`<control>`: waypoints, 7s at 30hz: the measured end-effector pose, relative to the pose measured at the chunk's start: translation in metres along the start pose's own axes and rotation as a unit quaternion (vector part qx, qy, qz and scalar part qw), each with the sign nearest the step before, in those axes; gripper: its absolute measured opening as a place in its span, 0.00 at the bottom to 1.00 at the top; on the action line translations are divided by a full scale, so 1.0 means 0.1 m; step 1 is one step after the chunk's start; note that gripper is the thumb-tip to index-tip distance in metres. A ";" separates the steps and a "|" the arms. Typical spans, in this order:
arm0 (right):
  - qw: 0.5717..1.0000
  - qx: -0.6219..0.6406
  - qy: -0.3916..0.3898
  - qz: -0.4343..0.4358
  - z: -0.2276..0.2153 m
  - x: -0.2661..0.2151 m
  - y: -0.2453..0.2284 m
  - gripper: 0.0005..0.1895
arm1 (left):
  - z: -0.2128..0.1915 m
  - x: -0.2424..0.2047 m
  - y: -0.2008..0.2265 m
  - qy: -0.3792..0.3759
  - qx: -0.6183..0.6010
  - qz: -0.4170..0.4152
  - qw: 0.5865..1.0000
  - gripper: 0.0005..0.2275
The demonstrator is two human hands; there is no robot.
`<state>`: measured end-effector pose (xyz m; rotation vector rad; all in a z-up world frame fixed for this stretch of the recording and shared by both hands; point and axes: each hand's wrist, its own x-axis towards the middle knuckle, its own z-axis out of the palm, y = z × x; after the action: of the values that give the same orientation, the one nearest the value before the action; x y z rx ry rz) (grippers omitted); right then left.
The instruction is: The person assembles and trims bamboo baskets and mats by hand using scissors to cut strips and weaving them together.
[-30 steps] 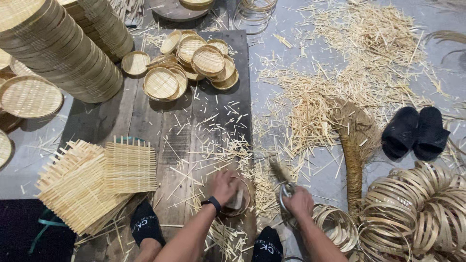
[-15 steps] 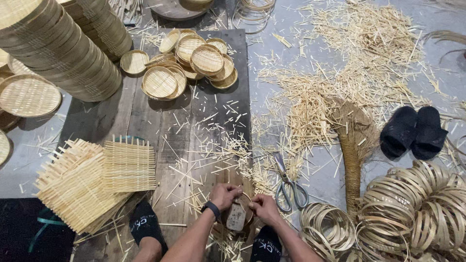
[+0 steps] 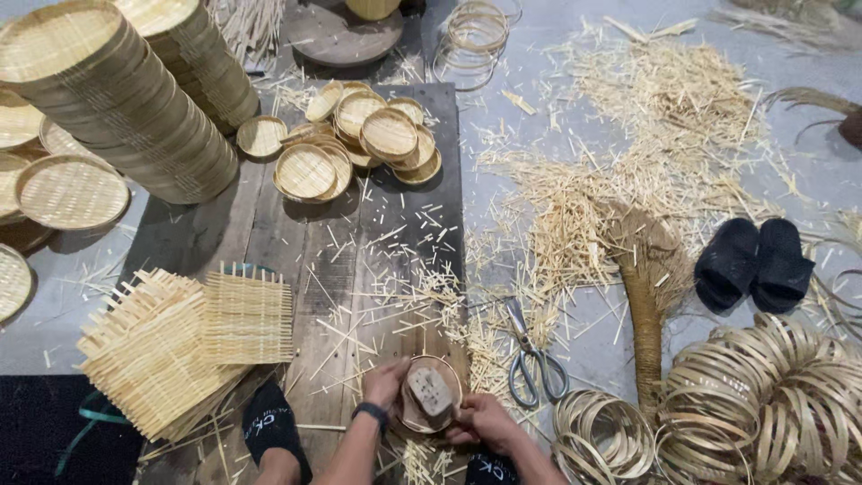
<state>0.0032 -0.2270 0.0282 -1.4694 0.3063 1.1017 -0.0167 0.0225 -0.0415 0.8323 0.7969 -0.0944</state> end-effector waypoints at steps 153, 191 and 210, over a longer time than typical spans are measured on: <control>0.936 -0.043 0.214 -0.275 0.31 0.19 -0.03 0.14 | -0.56 -0.35 0.23 0.015 0.179 0.060 0.982 0.10; 0.926 -0.057 0.200 -0.314 0.30 0.61 -0.03 0.15 | -0.09 -0.82 -0.79 0.102 -0.205 -0.046 0.972 0.05; 0.717 -0.486 0.500 -0.004 -1.45 -1.33 0.93 0.27 | 0.13 -1.29 -1.04 -0.001 -0.084 -0.194 0.978 0.11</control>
<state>-0.0697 -0.4315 0.0469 -2.9786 0.4845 0.2584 -0.1393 -0.0865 -0.0154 0.5098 0.9434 -0.3689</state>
